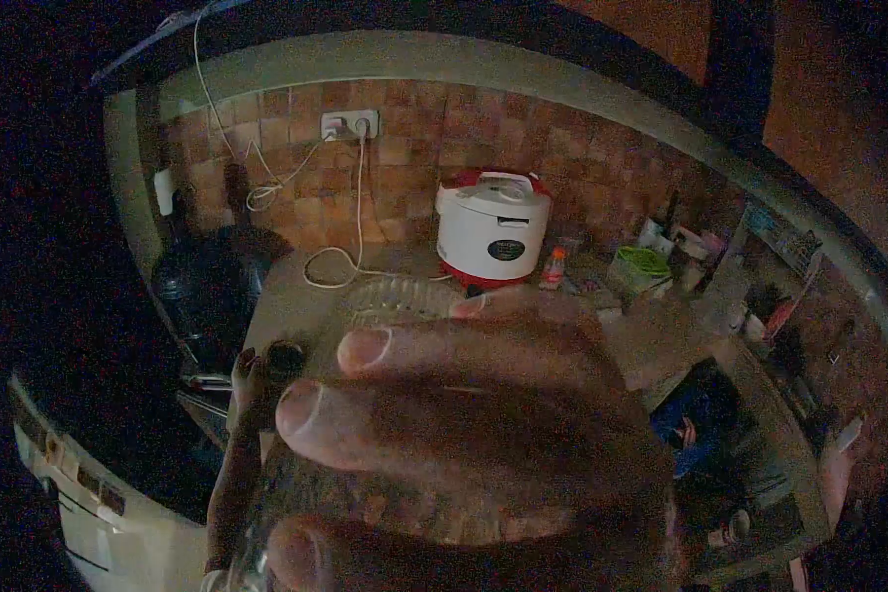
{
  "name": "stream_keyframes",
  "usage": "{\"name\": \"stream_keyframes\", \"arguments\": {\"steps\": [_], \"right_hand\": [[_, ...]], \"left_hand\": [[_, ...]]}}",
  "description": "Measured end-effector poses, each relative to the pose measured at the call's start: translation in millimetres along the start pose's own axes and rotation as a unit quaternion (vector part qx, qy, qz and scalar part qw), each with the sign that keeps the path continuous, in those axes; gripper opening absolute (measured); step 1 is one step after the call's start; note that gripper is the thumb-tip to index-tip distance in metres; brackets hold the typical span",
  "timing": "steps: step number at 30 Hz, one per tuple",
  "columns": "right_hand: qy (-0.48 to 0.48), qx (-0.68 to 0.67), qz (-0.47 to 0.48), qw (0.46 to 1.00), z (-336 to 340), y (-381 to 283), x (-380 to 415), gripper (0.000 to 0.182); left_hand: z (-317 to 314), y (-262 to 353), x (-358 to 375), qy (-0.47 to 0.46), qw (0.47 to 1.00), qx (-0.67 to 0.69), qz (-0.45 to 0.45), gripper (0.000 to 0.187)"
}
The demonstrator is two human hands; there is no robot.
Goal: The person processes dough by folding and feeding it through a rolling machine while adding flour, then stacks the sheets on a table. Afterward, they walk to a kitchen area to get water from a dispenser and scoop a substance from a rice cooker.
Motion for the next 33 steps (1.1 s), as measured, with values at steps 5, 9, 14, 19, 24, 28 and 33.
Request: {"name": "stream_keyframes", "arguments": {"steps": [5,9,14,19,24,28,33], "right_hand": [[0.015,0.005,0.004,1.000,1,-4,1,0.054],[0.036,0.004,0.009,0.999,0,-2,3,0.055],[0.079,-0.009,0.026,0.997,-9,6,3,0.056],[0.124,-0.055,0.049,0.990,-36,28,-13,0.058],[0.125,-0.192,-0.016,0.973,-80,65,-28,0.063],[0.160,-0.296,-0.150,0.930,-153,119,-31,0.072],[0.185,-0.439,-0.305,0.825,-292,239,-55,0.079]], "left_hand": [[8,-34,-17,-0.003,0.999,0.038,-0.001,0.044],[10,-45,-19,0.001,1.000,0.023,-0.012,0.041],[11,-45,-19,-0.001,0.999,0.008,-0.032,0.041],[4,-11,-5,-0.012,1.000,0.004,0.001,0.044],[-1,20,8,-0.044,0.999,-0.031,0.005,0.044],[-4,6,8,-0.020,1.000,-0.013,0.010,0.044],[-8,17,7,-0.036,0.998,-0.033,0.035,0.043]]}}
Point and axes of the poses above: each hand's wrist, its own x-axis away from the middle knuckle, its own z-axis out of the back of the hand, y = z × x, the point moved 1 cm from there along -x, towards the middle knuckle, and after that the axes turned 6 degrees about -y, right-handed, at the moved point
